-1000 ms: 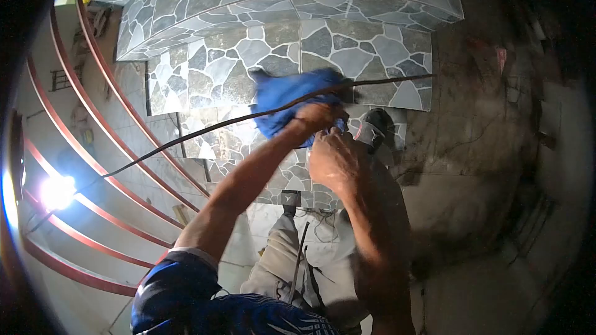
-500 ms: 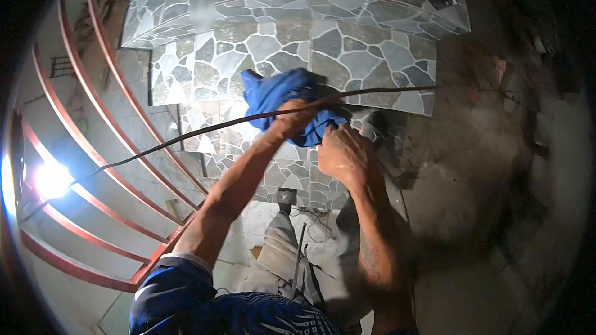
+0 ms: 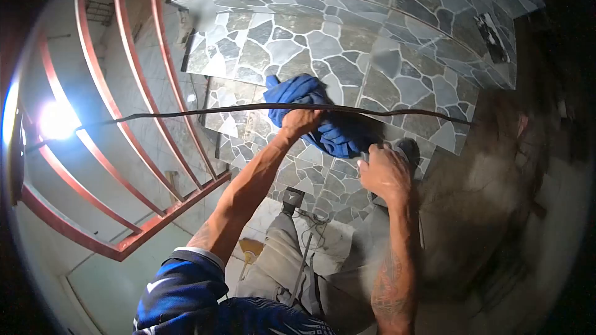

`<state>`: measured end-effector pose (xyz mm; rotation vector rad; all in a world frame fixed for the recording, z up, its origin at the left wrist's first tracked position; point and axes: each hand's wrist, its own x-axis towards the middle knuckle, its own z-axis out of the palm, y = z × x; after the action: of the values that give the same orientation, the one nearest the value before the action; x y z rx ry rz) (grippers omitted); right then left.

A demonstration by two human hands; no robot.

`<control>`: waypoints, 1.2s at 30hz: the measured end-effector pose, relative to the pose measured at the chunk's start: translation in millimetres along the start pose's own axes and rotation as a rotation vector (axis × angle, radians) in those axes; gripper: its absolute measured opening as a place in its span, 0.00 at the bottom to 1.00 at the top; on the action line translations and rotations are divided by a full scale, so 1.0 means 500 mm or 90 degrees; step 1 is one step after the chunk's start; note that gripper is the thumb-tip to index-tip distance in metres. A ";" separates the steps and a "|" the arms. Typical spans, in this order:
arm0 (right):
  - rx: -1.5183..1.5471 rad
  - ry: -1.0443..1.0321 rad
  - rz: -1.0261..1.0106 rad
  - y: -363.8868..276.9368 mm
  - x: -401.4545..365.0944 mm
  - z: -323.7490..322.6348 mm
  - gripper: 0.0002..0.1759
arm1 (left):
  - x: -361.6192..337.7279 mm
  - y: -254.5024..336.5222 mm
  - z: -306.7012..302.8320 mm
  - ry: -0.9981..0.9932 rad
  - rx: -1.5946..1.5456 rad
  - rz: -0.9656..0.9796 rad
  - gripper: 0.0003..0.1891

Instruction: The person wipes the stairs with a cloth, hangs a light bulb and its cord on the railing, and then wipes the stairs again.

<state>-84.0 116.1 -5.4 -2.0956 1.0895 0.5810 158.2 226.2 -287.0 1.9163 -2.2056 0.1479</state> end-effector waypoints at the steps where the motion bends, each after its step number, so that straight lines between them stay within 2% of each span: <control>1: 0.001 0.006 -0.009 -0.008 0.002 -0.003 0.21 | -0.020 -0.030 -0.003 0.101 -0.037 -0.022 0.12; 4: -0.020 -0.010 -0.010 -0.034 0.006 -0.003 0.20 | -0.088 -0.045 -0.004 -0.163 -0.097 -0.381 0.12; 5: -0.024 -0.007 -0.013 -0.041 0.008 0.002 0.20 | -0.110 -0.021 -0.007 0.023 -0.082 -0.309 0.14; 6: -0.033 -0.012 -0.016 -0.049 0.010 0.005 0.21 | -0.100 0.015 -0.055 -0.147 -0.191 -0.430 0.24; 8: -0.051 -0.022 -0.019 -0.068 0.016 0.009 0.24 | -0.071 0.106 -0.176 -0.257 -0.328 -0.580 0.37; 10: -0.024 -0.020 -0.046 -0.075 0.030 0.028 0.23 | -0.065 0.150 -0.227 -0.260 -0.440 -0.584 0.38; 13: -0.033 0.047 -0.119 -0.076 0.053 0.088 0.22 | -0.085 0.122 -0.261 -0.448 -0.589 -0.426 0.35; 14: -0.039 0.065 -0.133 -0.082 0.055 0.107 0.22 | -0.092 0.105 -0.287 -0.565 -0.576 -0.402 0.30; 15: -0.044 0.084 -0.150 -0.101 0.052 0.122 0.22 | -0.115 0.084 -0.291 -0.489 -0.525 -0.180 0.25; 17: 0.002 0.167 -0.181 -0.170 0.013 0.155 0.21 | -0.182 0.061 -0.250 -0.299 -0.580 -0.381 0.19; 18: 0.060 0.168 -0.199 -0.227 -0.023 0.157 0.22 | -0.199 0.068 -0.314 -0.103 -0.746 -0.521 0.21; 19: 0.118 0.168 -0.217 -0.299 -0.073 0.159 0.23 | -0.196 0.065 -0.479 -0.095 -0.942 -0.671 0.24; 20: 0.110 0.240 -0.291 -0.361 -0.124 0.173 0.24 | -0.232 0.076 -0.524 0.061 -1.216 -0.712 0.29; 21: 0.102 0.313 -0.366 -0.427 -0.172 0.183 0.26 | -0.263 0.076 -0.584 0.050 -1.393 -0.724 0.32; 22: 0.148 0.359 -0.436 -0.507 -0.235 0.166 0.27 | -0.284 0.088 -0.594 0.134 -1.498 -0.773 0.32; 23: 0.194 0.404 -0.506 -0.575 -0.298 0.151 0.29 | -0.306 0.102 -0.636 0.180 -1.569 -0.735 0.32; 24: 0.169 0.408 -0.567 -0.621 -0.341 0.155 0.28 | -0.332 0.108 -0.704 0.148 -1.347 -0.626 0.32; 25: 0.143 0.412 -0.625 -0.652 -0.374 0.164 0.28 | -0.343 0.114 -0.765 0.169 -1.405 -0.575 0.32; 26: 0.115 0.343 -0.693 -0.652 -0.376 0.204 0.28 | -0.350 0.119 -0.836 0.186 -1.463 -0.522 0.32; 27: 0.077 0.384 -0.589 -0.605 -0.295 0.306 0.28 | -0.349 0.121 -0.892 0.245 -1.808 -0.494 0.32; 28: 0.036 0.413 -0.485 -0.560 -0.217 0.407 0.27 | -0.366 0.110 -0.867 0.258 -1.824 -0.558 0.34; 29: 0.068 0.399 -0.661 -0.603 -0.303 0.285 0.27 | -0.384 0.097 -0.867 0.188 -1.867 -0.332 0.36; 30: 0.263 0.300 -0.511 -0.567 -0.258 0.314 0.28 | -0.401 0.084 -0.868 0.117 -1.873 -0.104 0.38; 31: 0.452 0.196 -0.349 -0.518 -0.190 0.351 0.29 | -0.405 0.091 -1.050 0.163 -1.571 -0.513 0.39; 32: 0.211 0.068 -0.111 -0.471 -0.163 0.337 0.32 | -0.415 0.081 -1.105 0.152 -1.591 -0.436 0.40; 33: 0.642 0.004 0.053 -0.566 -0.298 0.249 0.39 | -0.426 0.061 -1.149 0.101 -1.653 -0.354 0.40; 35: 0.946 -0.005 0.034 -0.507 -0.256 0.300 0.47 | -0.449 0.033 -1.206 -0.004 -1.767 -0.178 0.39; 36: 1.032 -0.067 0.004 -0.524 -0.250 0.308 0.52 | -0.454 0.021 -1.187 -0.061 -1.881 -0.088 0.38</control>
<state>55.1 403.5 72.6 -0.6171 0.9231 -0.2350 234.2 574.7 238.7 -0.0270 -0.2083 -1.7523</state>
